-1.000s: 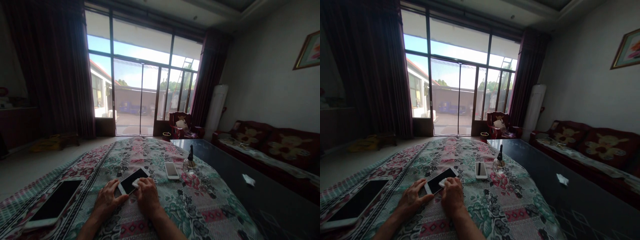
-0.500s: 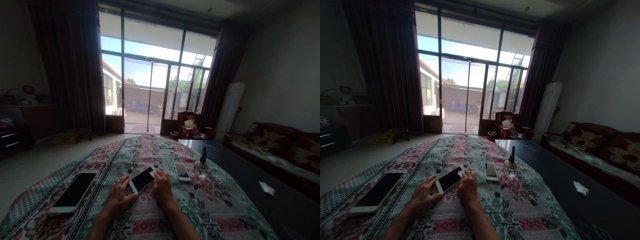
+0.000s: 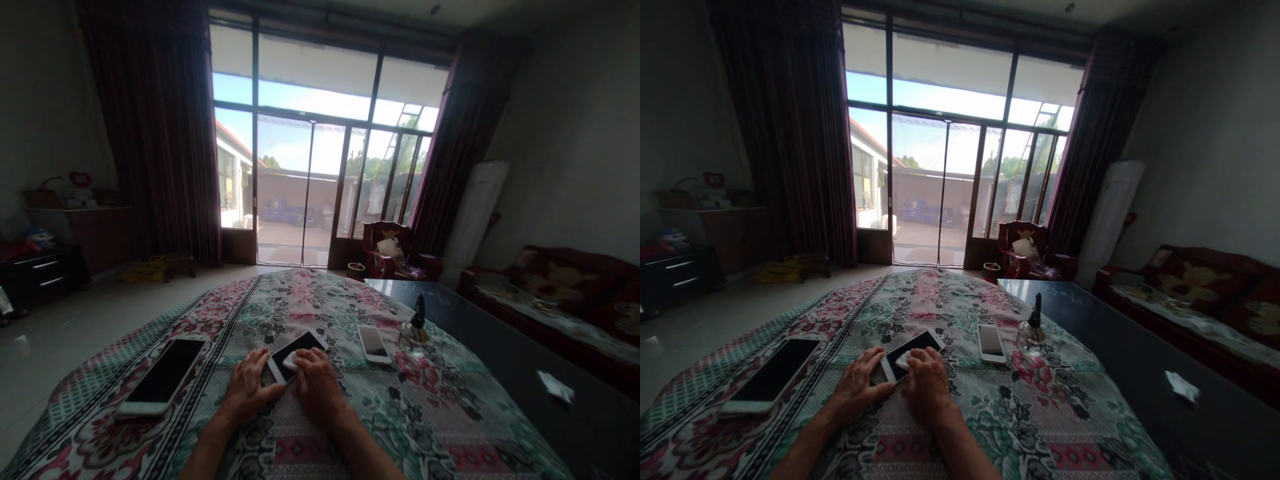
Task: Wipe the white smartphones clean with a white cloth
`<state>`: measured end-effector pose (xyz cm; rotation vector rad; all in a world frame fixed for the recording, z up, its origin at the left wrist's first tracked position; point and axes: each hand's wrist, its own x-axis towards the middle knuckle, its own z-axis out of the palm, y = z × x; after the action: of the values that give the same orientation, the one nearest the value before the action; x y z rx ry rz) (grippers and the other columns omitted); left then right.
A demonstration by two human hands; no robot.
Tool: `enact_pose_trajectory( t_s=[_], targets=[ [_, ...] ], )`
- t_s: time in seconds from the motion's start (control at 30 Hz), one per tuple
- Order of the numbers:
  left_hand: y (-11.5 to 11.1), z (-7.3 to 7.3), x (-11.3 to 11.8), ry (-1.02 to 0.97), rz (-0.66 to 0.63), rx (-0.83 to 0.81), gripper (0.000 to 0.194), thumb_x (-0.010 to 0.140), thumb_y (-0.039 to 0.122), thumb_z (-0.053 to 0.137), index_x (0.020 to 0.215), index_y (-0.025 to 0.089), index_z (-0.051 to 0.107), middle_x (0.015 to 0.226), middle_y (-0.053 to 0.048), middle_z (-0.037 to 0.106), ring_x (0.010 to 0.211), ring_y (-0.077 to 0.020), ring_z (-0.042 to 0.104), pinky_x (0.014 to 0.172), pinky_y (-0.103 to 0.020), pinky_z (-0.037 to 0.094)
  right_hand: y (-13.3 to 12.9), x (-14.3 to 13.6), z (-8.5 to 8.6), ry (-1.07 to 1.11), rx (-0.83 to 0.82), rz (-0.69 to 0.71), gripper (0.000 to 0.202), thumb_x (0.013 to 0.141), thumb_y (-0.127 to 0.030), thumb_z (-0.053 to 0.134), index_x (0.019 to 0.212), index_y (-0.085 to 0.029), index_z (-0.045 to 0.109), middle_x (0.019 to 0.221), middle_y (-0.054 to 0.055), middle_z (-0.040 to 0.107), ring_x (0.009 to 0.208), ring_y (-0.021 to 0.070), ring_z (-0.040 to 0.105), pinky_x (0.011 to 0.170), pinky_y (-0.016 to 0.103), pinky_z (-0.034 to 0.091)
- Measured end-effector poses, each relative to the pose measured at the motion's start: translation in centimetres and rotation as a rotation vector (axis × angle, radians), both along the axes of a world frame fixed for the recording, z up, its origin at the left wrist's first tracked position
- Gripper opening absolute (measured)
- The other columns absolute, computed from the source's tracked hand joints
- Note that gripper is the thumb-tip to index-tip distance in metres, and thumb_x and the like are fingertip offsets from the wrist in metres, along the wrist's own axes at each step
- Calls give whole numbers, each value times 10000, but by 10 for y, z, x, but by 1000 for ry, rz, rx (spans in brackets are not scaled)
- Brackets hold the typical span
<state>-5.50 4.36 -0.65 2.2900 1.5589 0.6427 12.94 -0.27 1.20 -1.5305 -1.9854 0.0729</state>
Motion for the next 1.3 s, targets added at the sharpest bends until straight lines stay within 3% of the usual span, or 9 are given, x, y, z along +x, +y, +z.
enact_pose_trajectory(
  t_s=[0.13, 0.33, 0.5, 0.67, 0.93, 1.1, 1.3],
  targets=[
    [-1, 5, 1, 5, -3, -15, 713, 672, 426, 595, 1302, 101, 522, 1449, -144, 441, 1369, -301, 336, 1121, -407, 243, 21, 23, -2, -11, 0, -209, 344, 864, -135, 414, 1062, -194, 689, 1216, 60, 636, 1163, 215, 523, 1062, 361, 308],
    [-2, 8, 2, 4, 5, -39, 716, 678, 426, 581, 1315, 107, 516, 1463, -146, 425, 1380, -305, 319, 1130, -425, 221, 46, 26, 0, -41, 9, -306, 335, 865, -123, 401, 1028, -179, 689, 1189, 94, 643, 1131, 224, 545, 1005, 334, 351],
    [-2, 7, 1, 10, 3, -65, 722, 698, 423, 560, 1353, 130, 479, 1488, -125, 393, 1400, -301, 287, 1145, -436, 194, 47, 13, -1, -46, 36, -235, 305, 854, -127, 428, 998, -204, 685, 1156, 73, 647, 1104, 220, 543, 986, 323, 361],
    [-2, 7, -2, 23, -25, -90, 734, 722, 405, 538, 1392, 123, 431, 1515, -112, 343, 1418, -302, 243, 1151, -459, 180, 33, -3, 1, -19, 28, -149, 282, 843, -117, 440, 909, -207, 699, 1061, 69, 665, 1030, 213, 553, 944, 306, 381],
    [-2, 3, 0, 51, -34, -76, 739, 748, 397, 494, 1432, 146, 370, 1529, -90, 314, 1430, -292, 211, 1154, -472, 162, 16, -25, 4, 27, 42, 58, 236, 823, -153, 507, 908, -256, 701, 1074, 2, 673, 1021, 193, 527, 949, 316, 334],
    [2, -2, 3, 32, 5, -51, 754, 734, 486, 526, 1390, 126, 436, 1501, -123, 368, 1411, -296, 263, 1146, -442, 198, 23, -20, 5, -10, 19, 4, 273, 803, -141, 505, 947, -270, 698, 1128, -2, 664, 1079, 208, 503, 987, 347, 290],
    [-2, 2, 3, 38, 7, -37, 724, 735, 461, 546, 1374, 133, 459, 1497, -113, 379, 1407, -295, 271, 1147, -439, 202, 40, 1, 0, -34, -8, -218, 307, 869, -187, 441, 1042, -270, 681, 1245, 19, 616, 1169, 239, 476, 1004, 387, 268]
  ],
)
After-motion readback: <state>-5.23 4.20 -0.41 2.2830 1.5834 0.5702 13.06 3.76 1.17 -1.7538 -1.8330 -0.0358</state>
